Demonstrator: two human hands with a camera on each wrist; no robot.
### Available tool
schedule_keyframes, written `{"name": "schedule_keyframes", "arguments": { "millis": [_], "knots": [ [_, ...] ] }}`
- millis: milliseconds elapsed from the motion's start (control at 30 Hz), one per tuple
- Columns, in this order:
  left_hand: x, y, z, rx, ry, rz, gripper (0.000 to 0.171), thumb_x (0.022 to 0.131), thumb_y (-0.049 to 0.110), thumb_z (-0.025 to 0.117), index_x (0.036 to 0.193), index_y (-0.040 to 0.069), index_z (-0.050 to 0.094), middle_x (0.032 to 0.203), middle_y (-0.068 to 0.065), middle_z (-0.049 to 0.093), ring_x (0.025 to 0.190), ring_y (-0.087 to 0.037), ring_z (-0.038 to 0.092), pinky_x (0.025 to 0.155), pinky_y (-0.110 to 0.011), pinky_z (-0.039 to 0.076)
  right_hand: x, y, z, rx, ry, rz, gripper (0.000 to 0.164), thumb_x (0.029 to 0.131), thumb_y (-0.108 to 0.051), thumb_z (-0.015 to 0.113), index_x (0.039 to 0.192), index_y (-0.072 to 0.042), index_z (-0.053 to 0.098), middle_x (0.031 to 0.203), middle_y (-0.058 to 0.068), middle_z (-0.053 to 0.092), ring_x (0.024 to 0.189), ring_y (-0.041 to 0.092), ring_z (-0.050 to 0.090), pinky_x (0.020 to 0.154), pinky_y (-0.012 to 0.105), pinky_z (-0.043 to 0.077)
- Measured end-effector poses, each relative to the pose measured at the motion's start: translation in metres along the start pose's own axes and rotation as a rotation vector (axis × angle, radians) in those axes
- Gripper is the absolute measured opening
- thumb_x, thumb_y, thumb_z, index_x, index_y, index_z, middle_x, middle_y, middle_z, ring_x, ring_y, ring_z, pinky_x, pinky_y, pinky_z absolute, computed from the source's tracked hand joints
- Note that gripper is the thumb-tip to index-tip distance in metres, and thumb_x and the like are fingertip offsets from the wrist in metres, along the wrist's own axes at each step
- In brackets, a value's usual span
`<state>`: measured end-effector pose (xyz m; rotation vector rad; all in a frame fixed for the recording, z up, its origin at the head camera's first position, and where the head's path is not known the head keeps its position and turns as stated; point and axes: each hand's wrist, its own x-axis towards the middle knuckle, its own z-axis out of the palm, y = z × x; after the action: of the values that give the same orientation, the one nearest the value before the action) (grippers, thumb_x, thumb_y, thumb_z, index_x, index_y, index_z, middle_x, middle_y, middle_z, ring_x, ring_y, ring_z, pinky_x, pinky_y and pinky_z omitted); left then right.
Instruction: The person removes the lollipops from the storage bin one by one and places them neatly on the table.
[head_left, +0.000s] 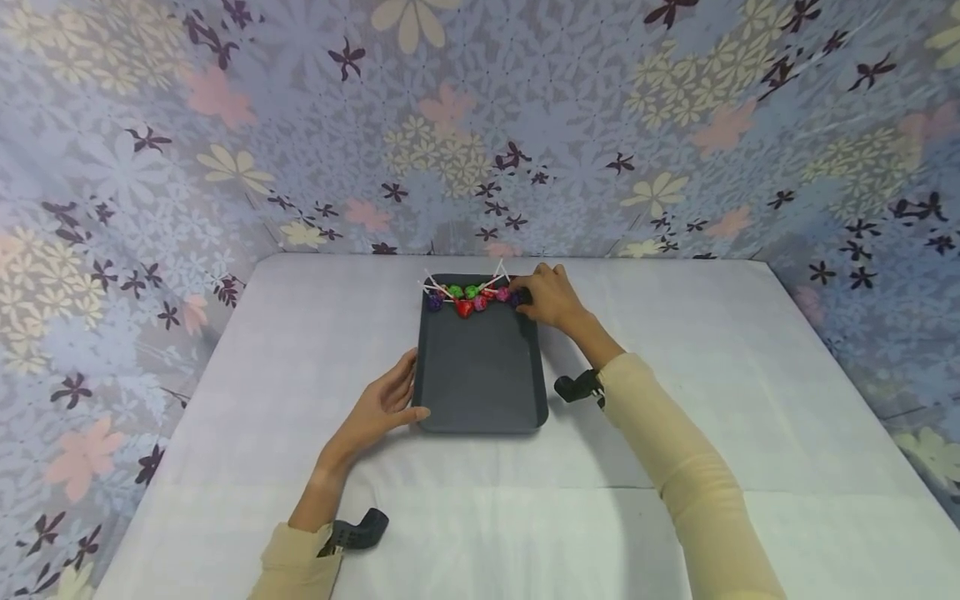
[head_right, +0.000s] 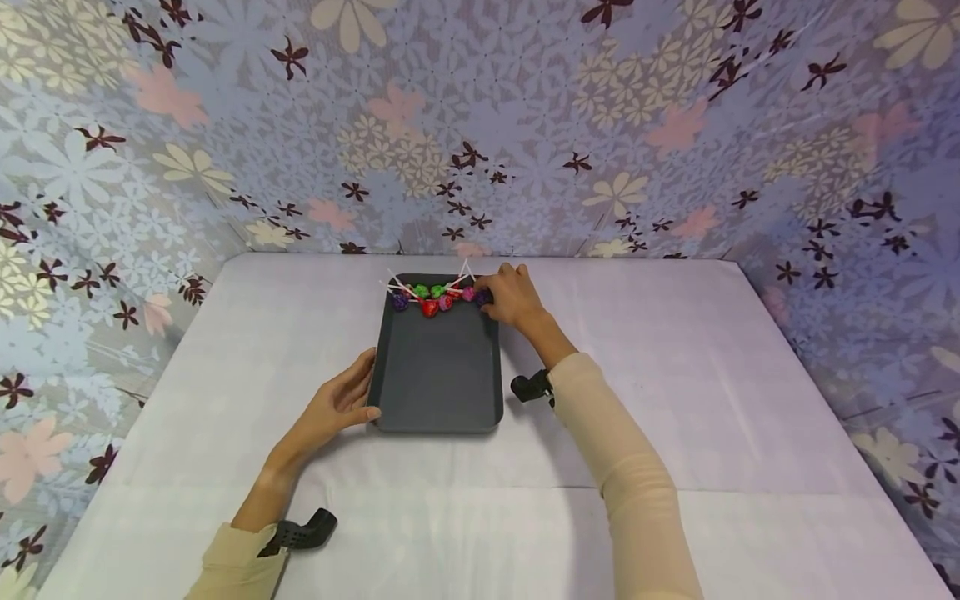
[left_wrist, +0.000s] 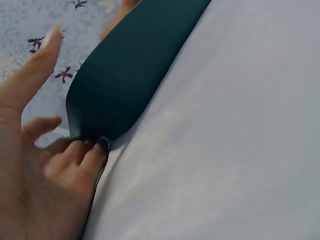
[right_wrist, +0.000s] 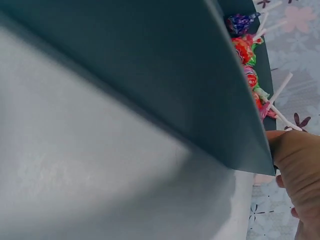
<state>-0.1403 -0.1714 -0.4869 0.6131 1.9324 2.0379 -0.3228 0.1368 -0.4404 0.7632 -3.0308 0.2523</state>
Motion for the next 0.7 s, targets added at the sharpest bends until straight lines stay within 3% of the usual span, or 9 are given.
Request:
{"name": "schedule_keyframes", "arguments": {
  "millis": [133, 233, 567, 700],
  "knots": [
    [0.0025, -0.0034, 0.0018, 0.038, 0.086, 0.010, 0.069, 0.098, 0.009, 0.058, 0.156, 0.004, 0.020, 0.163, -0.015, 0.014, 0.149, -0.030, 0.018, 0.110, -0.018, 0.033, -0.0007, -0.0001, 0.0012, 0.016, 0.027, 0.003, 0.032, 0.086, -0.022, 0.077, 0.117, -0.023, 0.072, 0.099, 0.008, 0.067, 0.100, 0.027, 0.049, 0.098, 0.049, 0.031],
    [0.0040, -0.0037, 0.0035, 0.087, 0.124, -0.004, 0.064, 0.099, 0.011, 0.057, 0.153, 0.000, 0.024, 0.161, -0.016, 0.020, 0.147, -0.029, 0.023, 0.110, -0.018, 0.033, -0.0003, 0.0003, 0.0031, 0.026, 0.039, 0.000, 0.031, 0.086, -0.021, 0.076, 0.116, -0.023, 0.073, 0.097, 0.005, 0.070, 0.101, 0.026, 0.049, 0.102, 0.049, 0.029],
    [0.0032, -0.0073, 0.0026, 0.145, 0.134, -0.015, 0.061, 0.100, 0.012, 0.056, 0.152, 0.001, 0.027, 0.158, -0.015, 0.025, 0.146, -0.027, 0.026, 0.109, -0.013, 0.031, -0.0033, 0.0007, 0.0069, 0.162, 0.153, -0.026, 0.025, 0.084, -0.014, 0.077, 0.109, -0.018, 0.076, 0.094, 0.004, 0.074, 0.100, 0.026, 0.052, 0.109, 0.051, 0.027],
    [0.0029, -0.0070, 0.0024, 0.149, 0.144, -0.010, 0.061, 0.099, 0.013, 0.057, 0.152, 0.002, 0.029, 0.159, -0.014, 0.026, 0.146, -0.026, 0.027, 0.110, -0.014, 0.031, -0.0054, 0.0041, 0.0018, 0.298, 0.245, -0.036, 0.023, 0.083, -0.009, 0.077, 0.106, -0.010, 0.077, 0.103, 0.010, 0.075, 0.103, 0.031, 0.063, 0.105, 0.049, 0.041]
  ]
}}
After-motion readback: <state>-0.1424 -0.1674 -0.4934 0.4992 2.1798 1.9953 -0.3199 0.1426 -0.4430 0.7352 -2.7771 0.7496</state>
